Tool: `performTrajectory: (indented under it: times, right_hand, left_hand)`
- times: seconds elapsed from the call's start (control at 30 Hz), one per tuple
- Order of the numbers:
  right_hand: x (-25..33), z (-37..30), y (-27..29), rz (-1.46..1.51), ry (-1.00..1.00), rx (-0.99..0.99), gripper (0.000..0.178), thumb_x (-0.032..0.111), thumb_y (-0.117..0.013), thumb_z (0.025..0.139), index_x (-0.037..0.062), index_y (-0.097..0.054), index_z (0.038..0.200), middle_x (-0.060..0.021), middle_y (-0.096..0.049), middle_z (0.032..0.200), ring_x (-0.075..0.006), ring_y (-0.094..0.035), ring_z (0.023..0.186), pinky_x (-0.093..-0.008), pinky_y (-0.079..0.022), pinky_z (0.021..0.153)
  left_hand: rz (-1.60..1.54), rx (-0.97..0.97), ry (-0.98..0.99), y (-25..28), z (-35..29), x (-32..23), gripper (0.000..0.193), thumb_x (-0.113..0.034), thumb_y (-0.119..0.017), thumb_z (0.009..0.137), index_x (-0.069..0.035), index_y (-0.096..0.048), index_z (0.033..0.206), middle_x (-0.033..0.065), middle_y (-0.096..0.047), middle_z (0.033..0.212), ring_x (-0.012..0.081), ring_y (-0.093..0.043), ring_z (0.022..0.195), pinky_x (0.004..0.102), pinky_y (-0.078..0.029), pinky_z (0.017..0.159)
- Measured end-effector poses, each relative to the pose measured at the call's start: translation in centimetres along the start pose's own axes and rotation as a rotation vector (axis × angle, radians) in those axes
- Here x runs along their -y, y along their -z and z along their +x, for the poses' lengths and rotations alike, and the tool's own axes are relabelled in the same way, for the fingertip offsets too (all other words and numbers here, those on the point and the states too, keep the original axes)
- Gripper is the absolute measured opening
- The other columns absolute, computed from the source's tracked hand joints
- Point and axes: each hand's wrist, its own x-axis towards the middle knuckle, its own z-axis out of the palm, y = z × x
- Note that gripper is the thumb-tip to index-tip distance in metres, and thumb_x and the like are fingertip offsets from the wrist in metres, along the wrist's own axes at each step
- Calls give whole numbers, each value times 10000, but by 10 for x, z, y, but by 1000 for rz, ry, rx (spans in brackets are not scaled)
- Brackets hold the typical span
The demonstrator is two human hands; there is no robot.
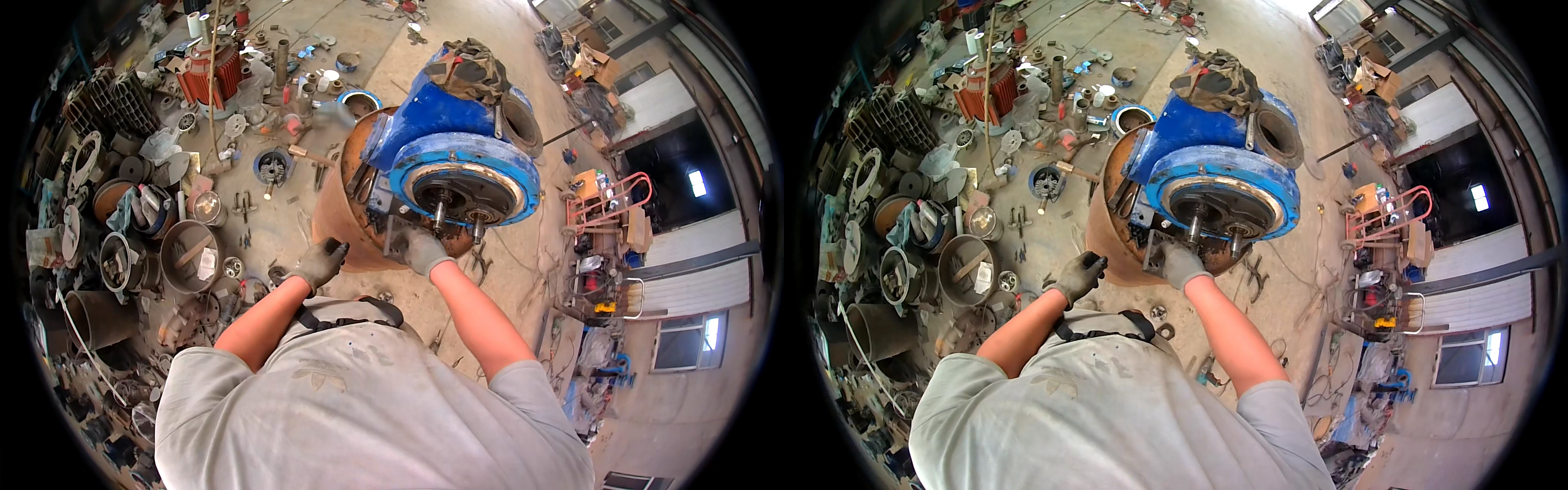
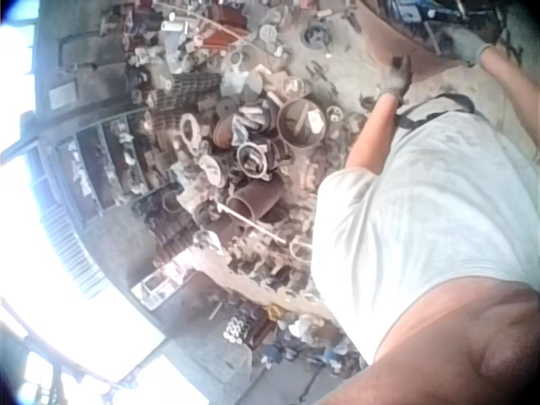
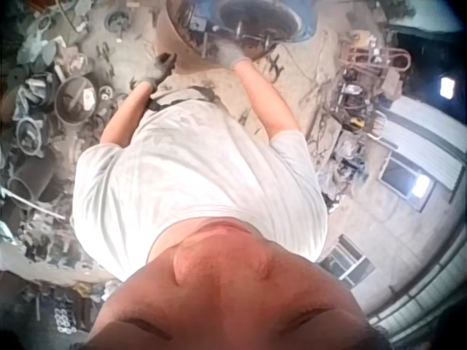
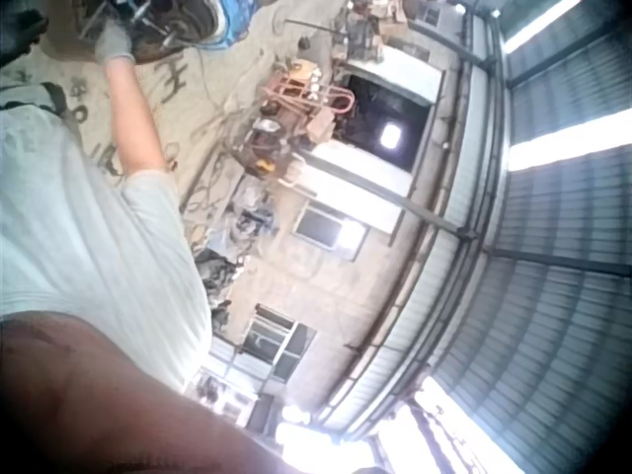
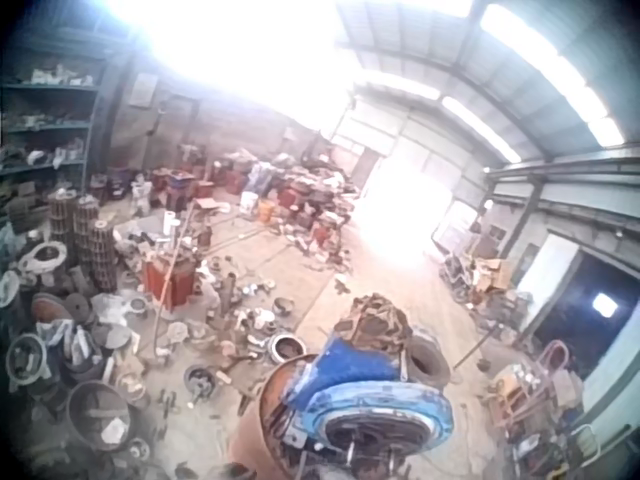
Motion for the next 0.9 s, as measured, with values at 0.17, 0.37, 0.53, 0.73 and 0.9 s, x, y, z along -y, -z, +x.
performTrajectory:
  times: [0.17,0.37,0.53,0.73,0.9]
  right_hand:
    - [27,14,1,-189,-295,-18,333,299,-640,964,35,-795,1099,-226,-759,1184,-384,-744,1103,-479,-601,930]
    - [2,41,-23,-307,-181,33,268,168,-595,963,46,-821,1038,-218,-774,1142,-362,-765,1051,-459,-623,862]
    - [4,39,-16,-340,-47,149,314,130,-549,988,-9,-734,1200,-252,-748,1200,-375,-753,1092,-462,-617,889]
    - [0,16,-11,-330,99,109,357,6,-554,924,-4,-611,1276,-289,-641,1285,-439,-650,1192,-499,-517,1031]
    - [-25,6,-14,15,203,-91,433,72,-631,909,31,-601,1340,-268,-608,1374,-456,-625,1222,-492,-516,1041]
  left_hand:
    - [44,-110,-324,-11,11,-3,372,-359,-672,1027,-21,-700,1180,161,-769,1021,273,-743,794,401,-585,769]
    - [-16,17,-212,-17,10,-46,323,-279,-707,1013,-10,-696,1191,156,-766,1047,249,-745,900,383,-589,808]
    - [-10,32,-278,-21,11,-23,332,-275,-706,1009,14,-692,1170,161,-764,1038,241,-738,894,374,-586,798]
    - [4,85,-248,-15,0,-41,320,-253,-717,1002,-15,-687,1214,140,-744,1042,207,-731,879,357,-592,769]
    - [165,122,-654,-36,14,-79,401,-233,-753,955,-61,-668,1307,176,-705,1229,308,-726,1011,417,-581,900]
